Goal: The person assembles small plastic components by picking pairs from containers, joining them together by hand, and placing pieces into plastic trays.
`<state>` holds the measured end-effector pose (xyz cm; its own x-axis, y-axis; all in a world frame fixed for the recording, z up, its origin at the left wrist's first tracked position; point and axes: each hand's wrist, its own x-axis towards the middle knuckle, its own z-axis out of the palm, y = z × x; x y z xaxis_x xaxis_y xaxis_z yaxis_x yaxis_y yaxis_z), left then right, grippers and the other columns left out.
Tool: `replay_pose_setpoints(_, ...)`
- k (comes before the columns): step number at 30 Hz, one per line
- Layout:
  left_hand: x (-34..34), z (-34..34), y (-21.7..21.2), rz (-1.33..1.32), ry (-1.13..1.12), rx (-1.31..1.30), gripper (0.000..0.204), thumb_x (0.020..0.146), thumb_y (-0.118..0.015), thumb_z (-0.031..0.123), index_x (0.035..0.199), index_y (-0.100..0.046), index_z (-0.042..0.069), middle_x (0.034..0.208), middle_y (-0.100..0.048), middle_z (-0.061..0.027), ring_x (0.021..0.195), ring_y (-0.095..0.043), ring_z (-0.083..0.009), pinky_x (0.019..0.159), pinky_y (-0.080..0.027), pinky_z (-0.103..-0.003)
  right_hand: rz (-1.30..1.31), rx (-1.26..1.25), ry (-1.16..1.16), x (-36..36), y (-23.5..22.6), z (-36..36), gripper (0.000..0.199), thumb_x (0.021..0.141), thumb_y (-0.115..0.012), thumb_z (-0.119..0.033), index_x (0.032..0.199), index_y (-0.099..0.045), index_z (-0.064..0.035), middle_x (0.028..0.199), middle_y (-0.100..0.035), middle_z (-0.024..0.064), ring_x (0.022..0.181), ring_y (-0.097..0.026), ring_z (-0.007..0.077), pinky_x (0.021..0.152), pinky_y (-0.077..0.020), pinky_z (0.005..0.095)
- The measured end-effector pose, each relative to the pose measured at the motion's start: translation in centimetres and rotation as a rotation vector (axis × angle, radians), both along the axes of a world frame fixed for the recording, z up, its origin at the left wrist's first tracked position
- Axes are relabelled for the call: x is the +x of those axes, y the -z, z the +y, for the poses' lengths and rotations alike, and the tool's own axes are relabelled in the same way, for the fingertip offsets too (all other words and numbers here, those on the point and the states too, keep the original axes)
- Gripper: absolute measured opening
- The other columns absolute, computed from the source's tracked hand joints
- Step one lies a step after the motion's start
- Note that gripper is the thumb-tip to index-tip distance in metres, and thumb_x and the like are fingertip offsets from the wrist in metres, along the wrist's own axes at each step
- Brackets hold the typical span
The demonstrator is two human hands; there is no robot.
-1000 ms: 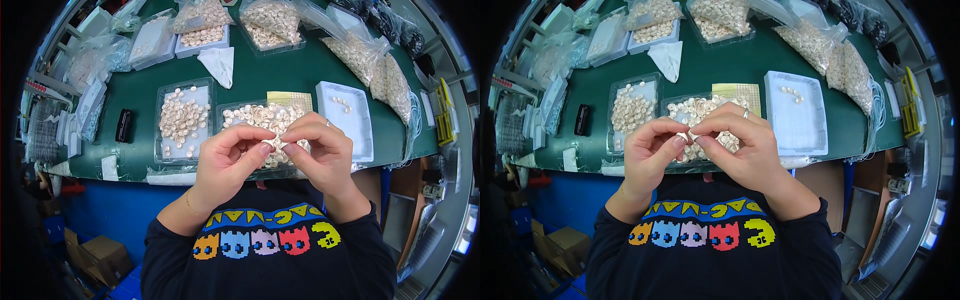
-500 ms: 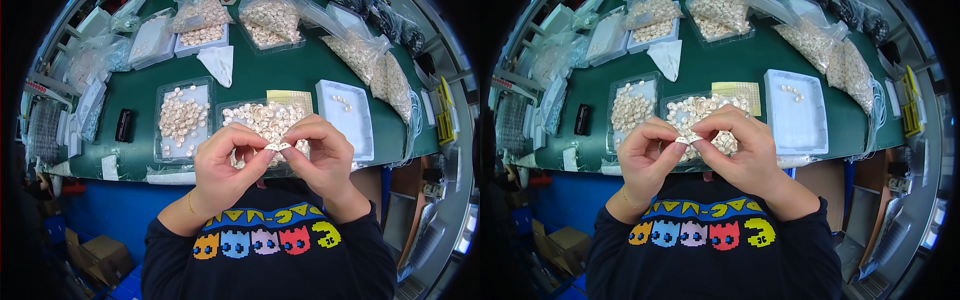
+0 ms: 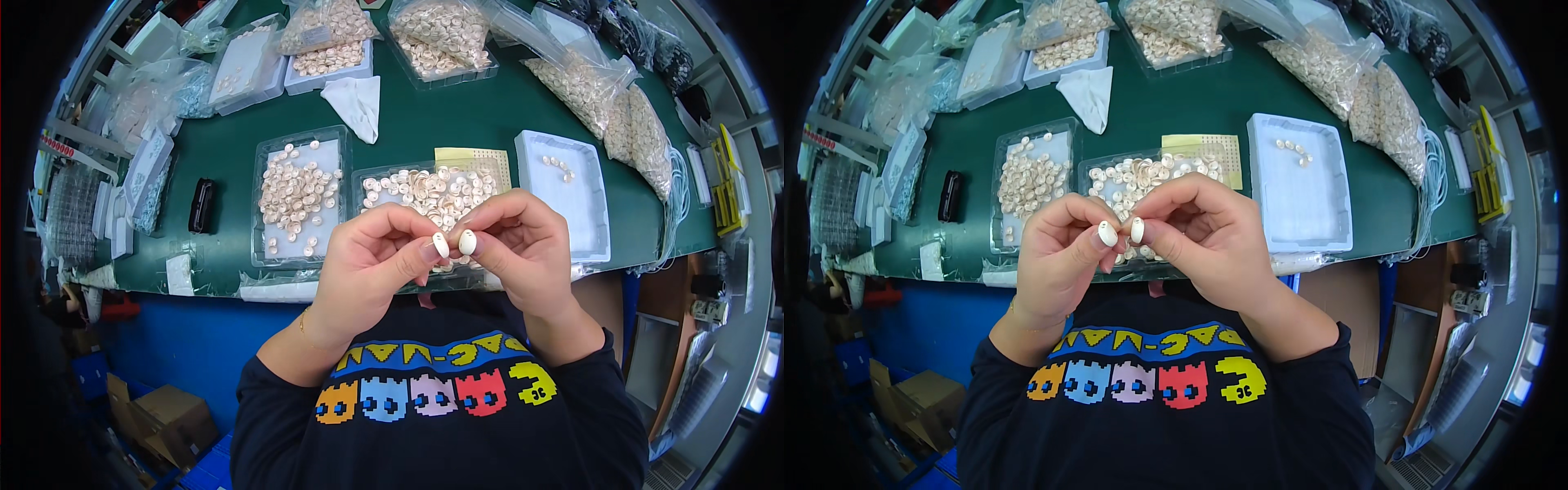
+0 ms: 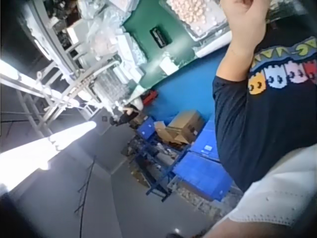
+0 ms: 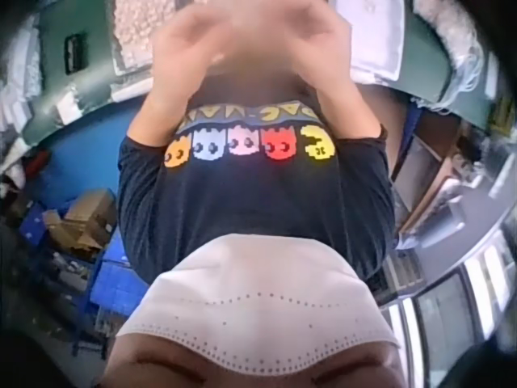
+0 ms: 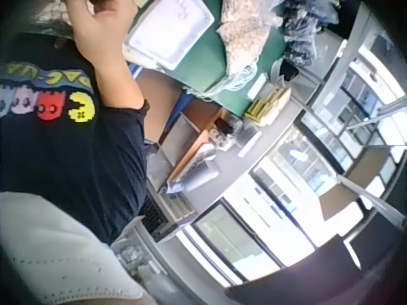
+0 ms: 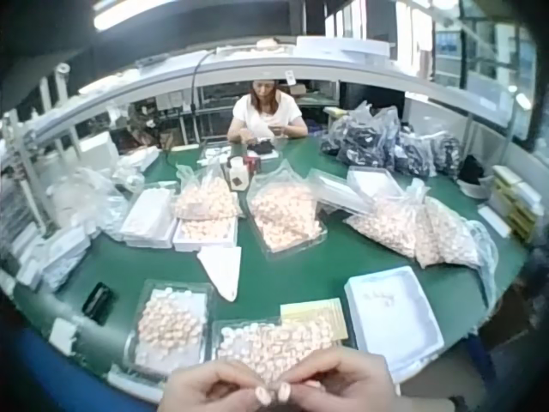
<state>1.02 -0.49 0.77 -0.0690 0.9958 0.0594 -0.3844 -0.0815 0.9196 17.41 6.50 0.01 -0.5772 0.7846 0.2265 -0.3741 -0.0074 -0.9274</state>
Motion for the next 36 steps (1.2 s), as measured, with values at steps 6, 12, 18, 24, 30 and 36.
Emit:
replay_pose_setpoints(6,0.0,0.1,1.2,-0.407,0.206,-0.155,0.013,0.089,-0.056,0.011,0.095,-0.056,-0.001,0.085,-0.060,-0.0105,0.066,-0.053,-0.0093,0.061,-0.044,-0.020,0.163,-0.383,-0.202,0.0,0.0,0.3,0.014,0.083,-0.059,0.001,0.096,-0.054,0.0040,0.089,-0.062,0.0135,0.082,-0.063,0.0174,0.073,-0.0525,0.0265)
replay_pose_setpoints(12,0.1,0.5,0.8,-0.585,0.304,-0.207,0.013,0.091,-0.053,0.013,0.095,-0.055,0.001,0.080,-0.057,-0.0066,0.065,-0.050,-0.0086,0.059,-0.041,-0.022,0.261,-0.579,-0.317,0.2,0.2,0.6,0.015,0.085,-0.055,0.000,0.100,-0.055,0.0040,0.089,-0.064,0.0156,0.078,-0.065,0.0192,0.071,-0.0535,0.0275)
replay_pose_setpoints(18,0.3,0.7,0.9,-0.640,0.368,-0.215,0.014,0.092,-0.050,0.017,0.092,-0.053,0.003,0.076,-0.053,-0.0052,0.061,-0.048,-0.0100,0.055,-0.037,-0.023,0.302,-0.679,-0.390,0.3,0.6,0.9,0.015,0.088,-0.052,-0.003,0.101,-0.057,0.0025,0.089,-0.064,0.0158,0.075,-0.064,0.0166,0.069,-0.0534,0.0271)
replay_pose_setpoints(24,0.0,0.8,0.8,-0.679,0.423,-0.263,0.015,0.093,-0.048,0.018,0.091,-0.053,0.004,0.073,-0.052,-0.0036,0.056,-0.045,-0.0099,0.053,-0.035,-0.024,0.358,-0.786,-0.469,0.3,0.7,1.0,0.018,0.090,-0.050,-0.007,0.104,-0.057,0.0019,0.089,-0.063,0.0140,0.072,-0.062,0.0150,0.068,-0.0528,0.0266)
replay_pose_setpoints(30,0.0,0.9,0.6,-0.690,0.432,-0.254,0.014,0.093,-0.047,0.017,0.092,-0.053,0.004,0.072,-0.052,-0.0022,0.053,-0.042,-0.0099,0.053,-0.035,-0.024,0.467,-0.884,-0.556,0.1,1.5,1.2,0.022,0.091,-0.048,-0.008,0.109,-0.056,0.0008,0.089,-0.063,0.0113,0.071,-0.061,0.0163,0.066,-0.0518,0.0278)
replay_pose_setpoints(36,0.1,0.9,0.4,-0.640,0.404,-0.249,0.014,0.093,-0.047,0.017,0.092,-0.053,0.004,0.072,-0.052,-0.0025,0.052,-0.043,-0.0103,0.054,-0.036,-0.025,0.520,-0.923,-0.580,0.0,1.8,1.2,0.023,0.091,-0.047,-0.008,0.111,-0.056,0.0000,0.090,-0.063,0.0110,0.072,-0.061,0.0175,0.066,-0.0507,0.0288)
